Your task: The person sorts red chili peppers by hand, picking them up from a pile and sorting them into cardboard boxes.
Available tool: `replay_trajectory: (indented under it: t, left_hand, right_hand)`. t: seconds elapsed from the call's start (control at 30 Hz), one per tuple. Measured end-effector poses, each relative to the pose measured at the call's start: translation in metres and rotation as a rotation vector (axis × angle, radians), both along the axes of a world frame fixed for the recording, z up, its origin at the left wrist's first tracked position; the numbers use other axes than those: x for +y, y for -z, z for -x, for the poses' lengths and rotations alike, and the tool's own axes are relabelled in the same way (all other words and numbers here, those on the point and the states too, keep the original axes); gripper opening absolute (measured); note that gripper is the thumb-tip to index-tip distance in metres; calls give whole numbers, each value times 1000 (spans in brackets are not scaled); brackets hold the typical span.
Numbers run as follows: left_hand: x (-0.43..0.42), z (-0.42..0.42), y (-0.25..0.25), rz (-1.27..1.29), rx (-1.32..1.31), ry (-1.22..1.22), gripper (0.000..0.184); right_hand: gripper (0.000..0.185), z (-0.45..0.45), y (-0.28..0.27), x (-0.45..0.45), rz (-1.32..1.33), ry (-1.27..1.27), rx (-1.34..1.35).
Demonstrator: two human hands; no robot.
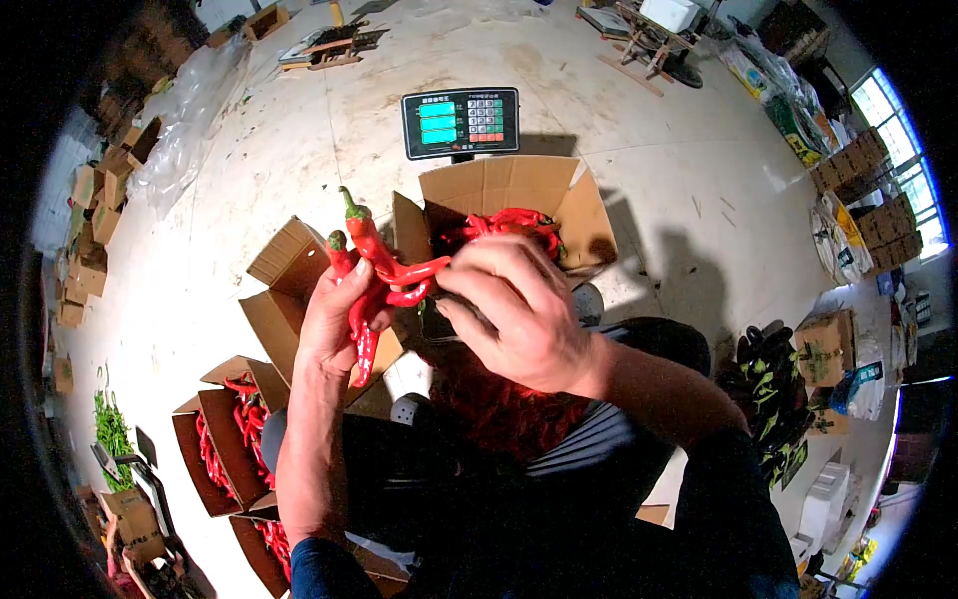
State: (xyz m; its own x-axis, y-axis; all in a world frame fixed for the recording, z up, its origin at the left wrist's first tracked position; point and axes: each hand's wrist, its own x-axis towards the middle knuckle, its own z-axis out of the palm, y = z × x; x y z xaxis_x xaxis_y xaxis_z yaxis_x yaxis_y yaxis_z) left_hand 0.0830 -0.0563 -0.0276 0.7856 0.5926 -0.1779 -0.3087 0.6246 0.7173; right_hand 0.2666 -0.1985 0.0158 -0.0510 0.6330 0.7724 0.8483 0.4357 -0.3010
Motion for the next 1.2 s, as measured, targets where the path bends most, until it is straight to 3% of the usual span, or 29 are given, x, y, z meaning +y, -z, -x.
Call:
replay_trajectory:
  t: [0.03,0.17,0.27,0.37,0.47,0.53,0.57,0.67,0.7,0.73,0.8,0.87,0.93,1.0,1.07,1.2]
  left_hand:
    - [-1,-2,0,-7,35,-9,24]
    - [-3,-6,6,5,81,54,29]
    - [-6,-10,5,37,48,62,31]
    - [15,2,14,56,-77,78,33]
    - [19,8,5,23,-103,-196,32]
    - [25,16,10,92,-249,-161,37]
    - [23,16,9,109,-301,-149,39]
    - [15,5,6,116,-364,-108,46]
    - [13,3,4,132,-372,-78,46]
    - [10,-1,3,146,-380,-49,47]
    - [6,-8,6,148,-359,-36,49]
    - [2,-13,5,150,-377,9,50]
    - [-1,-17,8,122,-386,51,51]
    - [-4,-19,8,115,-384,78,53]
    - [-8,-19,7,128,-367,84,55]
    - [-10,-23,3,62,-191,-15,43]
  right_hand:
    - [43,1,-8,1,49,53,-35]
    - [32,-3,3,11,306,-28,-70]
    - [24,-10,7,11,238,-73,-32]
    - [19,-13,-30,-7,236,-94,62]
    - [26,-36,-31,-23,673,-504,-24]
    - [27,-34,-10,-27,1061,-565,-166]
    - [29,-27,-6,-28,1217,-384,-369]
    - [23,-19,4,-25,843,-181,-267]
    - [20,-19,-7,-18,749,-230,-31]
    - [15,-16,-18,-19,763,-152,162]
    - [13,-14,-13,-8,536,0,444]
    - [24,-21,1,10,585,-95,763]
    - [29,-25,-6,20,947,-195,926]
    - [28,-23,-2,26,1078,-317,947]
    - [27,-21,8,30,1128,-342,963]
    - [24,-14,2,25,966,-297,1036]
